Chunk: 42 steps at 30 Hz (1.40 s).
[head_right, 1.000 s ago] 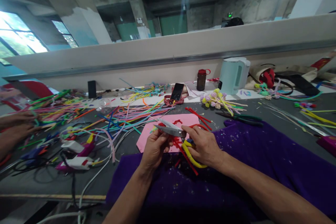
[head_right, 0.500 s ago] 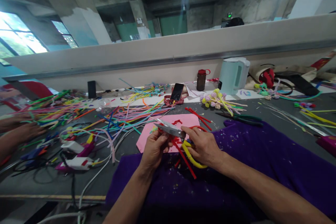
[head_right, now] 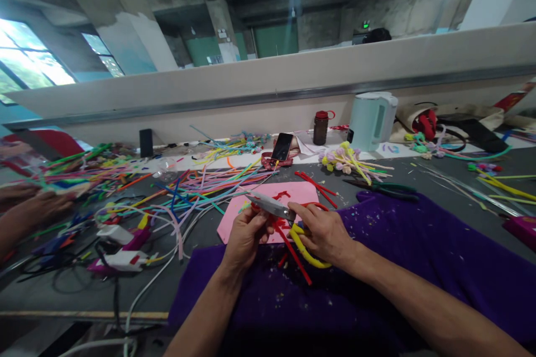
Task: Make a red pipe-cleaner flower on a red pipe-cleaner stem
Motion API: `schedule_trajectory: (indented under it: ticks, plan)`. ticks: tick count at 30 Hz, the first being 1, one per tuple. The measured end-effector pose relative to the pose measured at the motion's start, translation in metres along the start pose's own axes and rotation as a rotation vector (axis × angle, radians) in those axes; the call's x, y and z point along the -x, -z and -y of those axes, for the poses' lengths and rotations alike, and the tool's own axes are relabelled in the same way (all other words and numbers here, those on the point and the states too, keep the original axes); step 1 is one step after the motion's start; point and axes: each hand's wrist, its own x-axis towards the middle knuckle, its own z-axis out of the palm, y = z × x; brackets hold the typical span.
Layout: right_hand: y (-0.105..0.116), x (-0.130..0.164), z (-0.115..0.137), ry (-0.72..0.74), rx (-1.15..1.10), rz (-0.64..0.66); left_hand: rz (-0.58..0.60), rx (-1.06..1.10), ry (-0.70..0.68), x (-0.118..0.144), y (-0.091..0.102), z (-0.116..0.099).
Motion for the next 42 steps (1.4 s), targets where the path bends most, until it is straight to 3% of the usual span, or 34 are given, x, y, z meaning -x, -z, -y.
schedule_trajectory:
  ticks: [5,11,15,26,42]
  plan:
    - [0.002,0.0,0.002,-0.024,-0.112,-0.004,-0.018,0.036,0.018,0.001,-0.002,-0.004]
    - [0.01,-0.006,0.01,-0.257,-0.462,0.051,-0.026,0.149,0.089,0.002,-0.001,-0.008]
    - [0.007,-0.007,0.006,-0.314,-0.475,0.087,0.014,0.181,0.104,0.003,0.002,-0.01]
    - [0.006,-0.003,0.006,-0.025,-0.086,-0.022,0.012,0.184,0.07,0.004,-0.001,-0.011]
    - [0.004,-0.001,0.005,0.018,-0.031,-0.039,0.048,0.121,0.059,0.004,0.002,-0.007]
